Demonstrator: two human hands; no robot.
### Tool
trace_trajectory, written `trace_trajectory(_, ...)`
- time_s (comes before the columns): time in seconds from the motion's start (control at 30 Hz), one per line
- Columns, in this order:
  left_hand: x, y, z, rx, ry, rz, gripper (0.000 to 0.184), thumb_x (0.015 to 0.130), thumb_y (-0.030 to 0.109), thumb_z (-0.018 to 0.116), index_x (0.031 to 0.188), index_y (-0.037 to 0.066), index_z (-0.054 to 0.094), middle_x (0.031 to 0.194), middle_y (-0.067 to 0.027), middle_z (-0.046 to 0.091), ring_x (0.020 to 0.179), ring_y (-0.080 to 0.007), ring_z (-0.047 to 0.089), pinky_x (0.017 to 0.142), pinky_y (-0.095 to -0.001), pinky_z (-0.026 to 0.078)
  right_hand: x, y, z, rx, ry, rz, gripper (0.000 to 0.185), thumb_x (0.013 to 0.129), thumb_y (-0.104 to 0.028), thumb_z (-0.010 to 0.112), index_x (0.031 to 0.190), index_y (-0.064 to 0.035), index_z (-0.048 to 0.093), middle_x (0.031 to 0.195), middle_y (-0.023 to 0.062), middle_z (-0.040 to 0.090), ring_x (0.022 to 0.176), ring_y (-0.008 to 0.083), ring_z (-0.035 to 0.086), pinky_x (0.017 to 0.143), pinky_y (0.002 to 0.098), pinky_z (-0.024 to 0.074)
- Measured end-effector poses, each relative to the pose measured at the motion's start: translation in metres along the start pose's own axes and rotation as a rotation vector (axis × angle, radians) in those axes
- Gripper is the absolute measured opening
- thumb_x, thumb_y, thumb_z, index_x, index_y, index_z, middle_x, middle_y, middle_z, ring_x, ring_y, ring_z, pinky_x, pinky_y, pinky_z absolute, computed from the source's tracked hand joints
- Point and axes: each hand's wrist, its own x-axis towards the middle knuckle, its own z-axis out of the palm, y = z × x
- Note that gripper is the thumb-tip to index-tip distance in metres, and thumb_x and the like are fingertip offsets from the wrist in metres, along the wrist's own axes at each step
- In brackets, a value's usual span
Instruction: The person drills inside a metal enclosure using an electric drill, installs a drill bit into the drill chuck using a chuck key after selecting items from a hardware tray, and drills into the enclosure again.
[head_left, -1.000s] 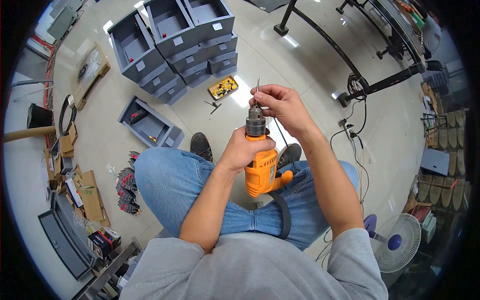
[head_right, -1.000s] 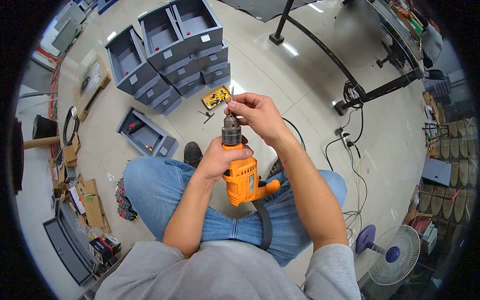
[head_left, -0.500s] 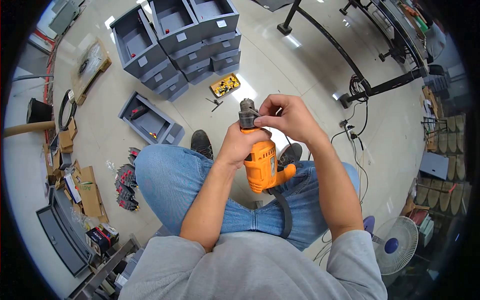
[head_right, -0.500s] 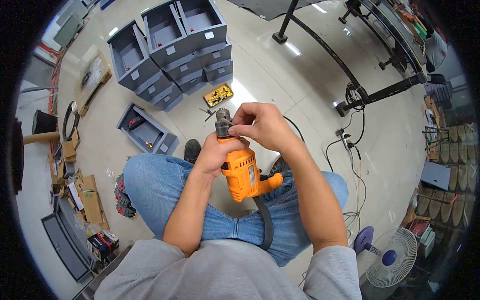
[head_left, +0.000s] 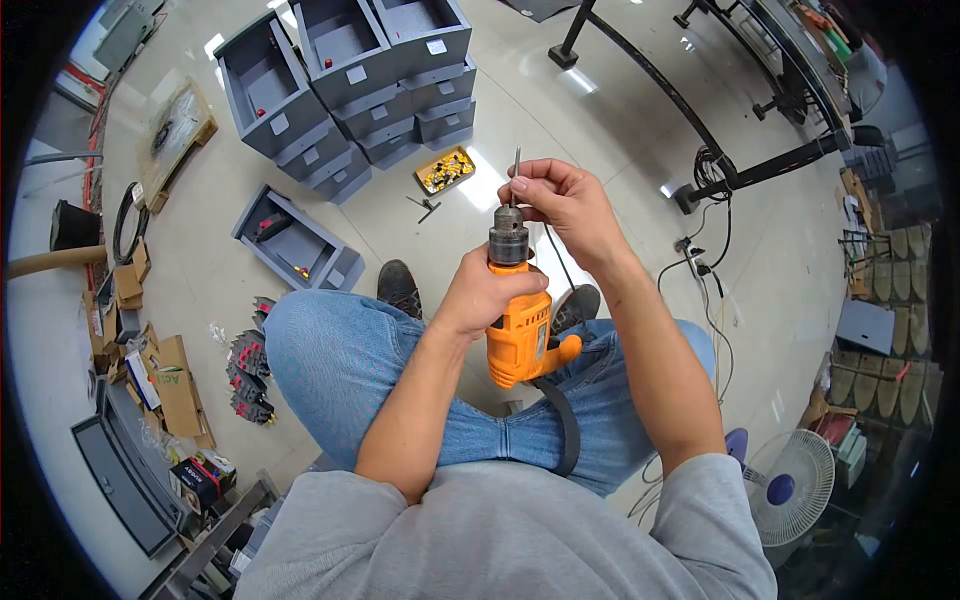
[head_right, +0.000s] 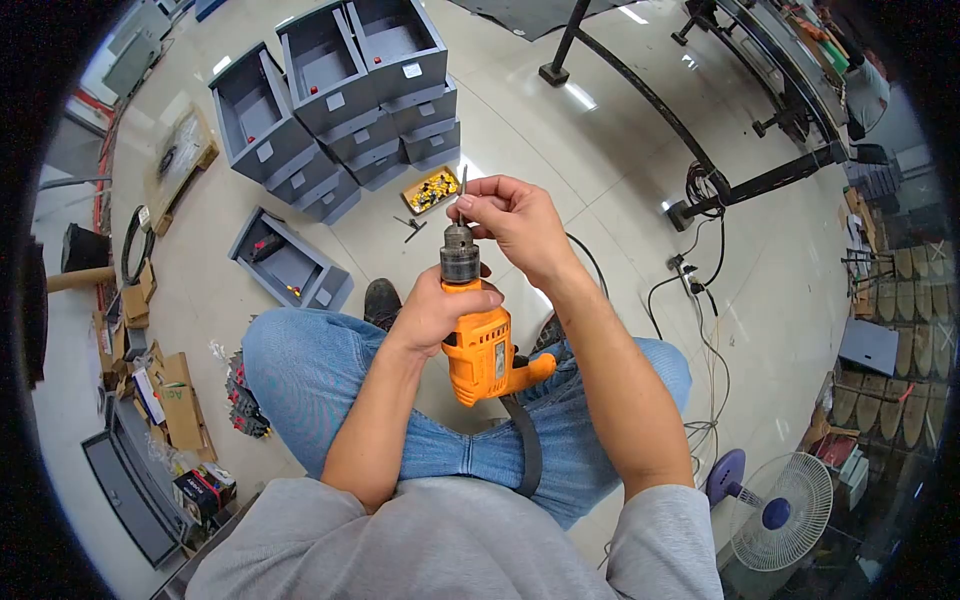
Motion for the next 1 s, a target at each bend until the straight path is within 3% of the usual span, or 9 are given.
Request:
trace_trajectory(0.73, 0.0, -0.003, 0.001, -0.012, 0.044, -0.004, 0.038, 0.072, 0.008, 0.082, 0.101, 0.0, 0.059, 0.087, -0.0059, 0.063, 0.078, -0.0168, 0.064, 0.073, -0.0329, 0.053, 0.002, 0.007, 0.003, -0.058, -0.008, 0.043, 0.024, 0.094, -0.022, 0.068, 0.111, -0.0044, 0.066, 0.098, 0.0064, 0.074, 0.09, 0.0106, 0.068, 0.075, 0.0264, 0.054)
trace_trajectory(1.0, 0.002, -0.002, 0.006, -0.016, 0.092, -0.073, 0.042, 0.088, 0.028, 0.078, 0.112, 0.0, 0.059, 0.091, -0.0093, 0.068, 0.08, -0.0164, 0.067, 0.072, -0.0323, 0.055, 0.006, 0.022, 0.001, -0.152, 0.017, 0.165, 0.019, 0.092, -0.023, 0.068, 0.102, -0.0068, 0.07, 0.096, 0.0033, 0.074, 0.087, 0.0089, 0.065, 0.071, 0.0252, 0.0504)
